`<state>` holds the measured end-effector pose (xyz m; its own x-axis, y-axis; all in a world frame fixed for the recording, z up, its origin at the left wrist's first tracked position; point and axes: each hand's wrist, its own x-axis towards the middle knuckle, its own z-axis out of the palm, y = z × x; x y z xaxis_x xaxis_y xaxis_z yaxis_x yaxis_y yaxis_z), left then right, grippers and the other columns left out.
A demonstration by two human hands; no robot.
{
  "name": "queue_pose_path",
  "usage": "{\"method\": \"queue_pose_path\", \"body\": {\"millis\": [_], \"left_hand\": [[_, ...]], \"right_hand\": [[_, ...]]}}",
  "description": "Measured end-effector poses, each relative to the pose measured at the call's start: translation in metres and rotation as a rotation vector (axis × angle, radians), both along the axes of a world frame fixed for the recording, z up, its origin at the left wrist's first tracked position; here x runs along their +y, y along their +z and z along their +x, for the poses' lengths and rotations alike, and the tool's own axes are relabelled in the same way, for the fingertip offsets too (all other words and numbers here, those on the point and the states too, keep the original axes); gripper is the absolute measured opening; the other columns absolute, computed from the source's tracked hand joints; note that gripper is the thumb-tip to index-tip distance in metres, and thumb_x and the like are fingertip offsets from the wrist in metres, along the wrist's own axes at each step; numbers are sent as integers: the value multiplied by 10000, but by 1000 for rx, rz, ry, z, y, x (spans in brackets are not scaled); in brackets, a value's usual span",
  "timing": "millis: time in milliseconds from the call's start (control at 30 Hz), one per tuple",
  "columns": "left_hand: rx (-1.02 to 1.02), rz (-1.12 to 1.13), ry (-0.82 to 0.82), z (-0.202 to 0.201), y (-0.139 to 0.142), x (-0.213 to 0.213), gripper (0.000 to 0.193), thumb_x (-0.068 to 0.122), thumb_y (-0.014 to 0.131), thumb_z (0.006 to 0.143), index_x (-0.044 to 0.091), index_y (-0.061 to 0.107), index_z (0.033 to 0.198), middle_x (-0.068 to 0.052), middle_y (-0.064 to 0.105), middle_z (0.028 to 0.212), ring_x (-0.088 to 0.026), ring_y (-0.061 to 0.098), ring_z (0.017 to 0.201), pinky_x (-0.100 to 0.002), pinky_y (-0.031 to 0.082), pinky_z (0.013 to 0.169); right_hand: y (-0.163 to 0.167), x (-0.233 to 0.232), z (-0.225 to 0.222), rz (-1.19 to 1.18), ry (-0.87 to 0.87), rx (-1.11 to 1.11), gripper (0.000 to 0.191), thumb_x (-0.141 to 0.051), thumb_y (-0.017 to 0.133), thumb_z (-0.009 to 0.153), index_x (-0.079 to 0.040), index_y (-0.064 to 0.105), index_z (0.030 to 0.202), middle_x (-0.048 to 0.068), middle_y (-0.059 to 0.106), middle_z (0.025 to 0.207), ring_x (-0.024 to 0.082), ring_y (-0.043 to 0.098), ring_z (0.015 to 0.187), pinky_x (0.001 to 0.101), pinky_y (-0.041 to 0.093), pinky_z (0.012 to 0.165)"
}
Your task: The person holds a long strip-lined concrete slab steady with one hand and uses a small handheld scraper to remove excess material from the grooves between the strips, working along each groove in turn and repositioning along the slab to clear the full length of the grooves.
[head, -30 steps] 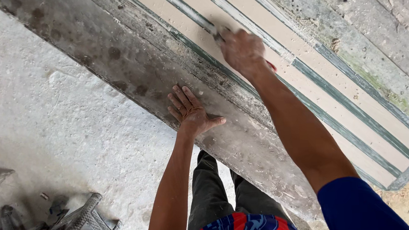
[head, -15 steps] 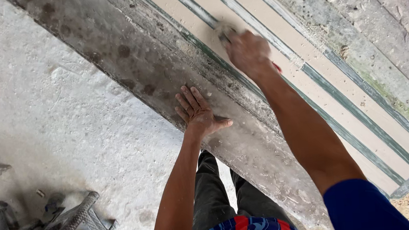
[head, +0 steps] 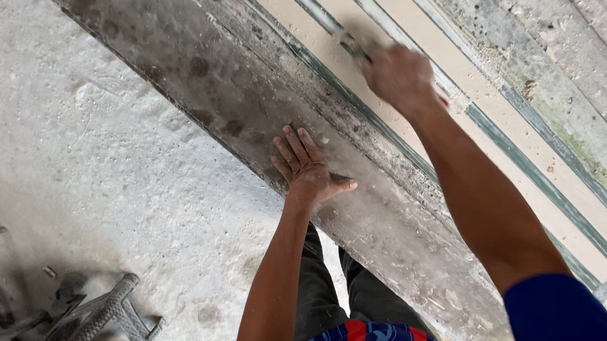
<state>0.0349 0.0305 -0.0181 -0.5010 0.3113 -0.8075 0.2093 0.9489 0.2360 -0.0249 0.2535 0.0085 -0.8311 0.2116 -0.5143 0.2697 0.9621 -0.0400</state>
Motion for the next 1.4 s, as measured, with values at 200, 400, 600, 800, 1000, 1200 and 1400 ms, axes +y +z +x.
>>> {"method": "queue_pose_path", "body": {"millis": [200, 400, 600, 800, 1000, 1200, 1400], "left_hand": [[-10, 9, 3, 3, -2, 0, 1637, 783, 792, 626, -65, -309, 1490, -337, -356, 1568, -557, -342, 1417, -679, -105, 1173], [17, 60, -1, 1, -5, -2, 1636, 795, 788, 626, -61, -308, 1488, -345, -355, 1560, -564, -346, 1410, -684, -112, 1164], [-16, -25, -11, 0, -6, -1, 1673, 801, 802, 591, -74, -299, 1497, -357, -353, 1568, -569, -333, 1415, -676, -114, 1175], [20, 21, -12, 2, -8, -4, 1652, 813, 788, 599, -75, -284, 1489, -352, -332, 1569, -577, -314, 1424, -676, -105, 1176], [-31, 4, -18, -5, -5, -2, 1654, 793, 801, 605, -73, -286, 1503, -362, -336, 1570, -576, -318, 1422, -689, -103, 1168], [0, 18, 3, -2, -1, -1, 1654, 805, 791, 592, -65, -284, 1499, -345, -331, 1575, -561, -315, 1428, -680, -87, 1180], [-38, 26, -15, -4, -5, -1, 1643, 780, 803, 615, -61, -300, 1497, -344, -349, 1573, -573, -330, 1415, -691, -93, 1166]], "right_hand": [[5, -3, -8, -27, -14, -47, 459, -440, 275, 1111, -165, 480, 1415, 52, 451, 600, 134, 359, 410, 287, 301, 298], [12, -10, 26, -77, -115, -87, 487, -507, 296, 1058, -252, 501, 1419, 61, 466, 639, 146, 381, 397, 309, 325, 302], [-13, -22, -73, -14, 10, -64, 467, -442, 309, 1085, -154, 493, 1403, 44, 459, 601, 115, 366, 384, 290, 346, 280], [1, -1, 23, 0, -99, -67, 520, -517, 272, 1078, -245, 391, 1505, 53, 451, 566, 134, 355, 367, 313, 311, 294], [-2, -27, -48, -57, -81, -4, 467, -470, 290, 1082, -239, 458, 1451, 47, 455, 586, 134, 362, 392, 297, 324, 296], [4, -17, -27, -65, -72, 0, 494, -482, 299, 1060, -207, 470, 1432, 59, 476, 564, 142, 370, 380, 298, 324, 286], [-3, -6, -17, -41, -74, -11, 471, -475, 273, 1089, -200, 490, 1405, 63, 470, 572, 143, 386, 391, 310, 328, 295]]}}
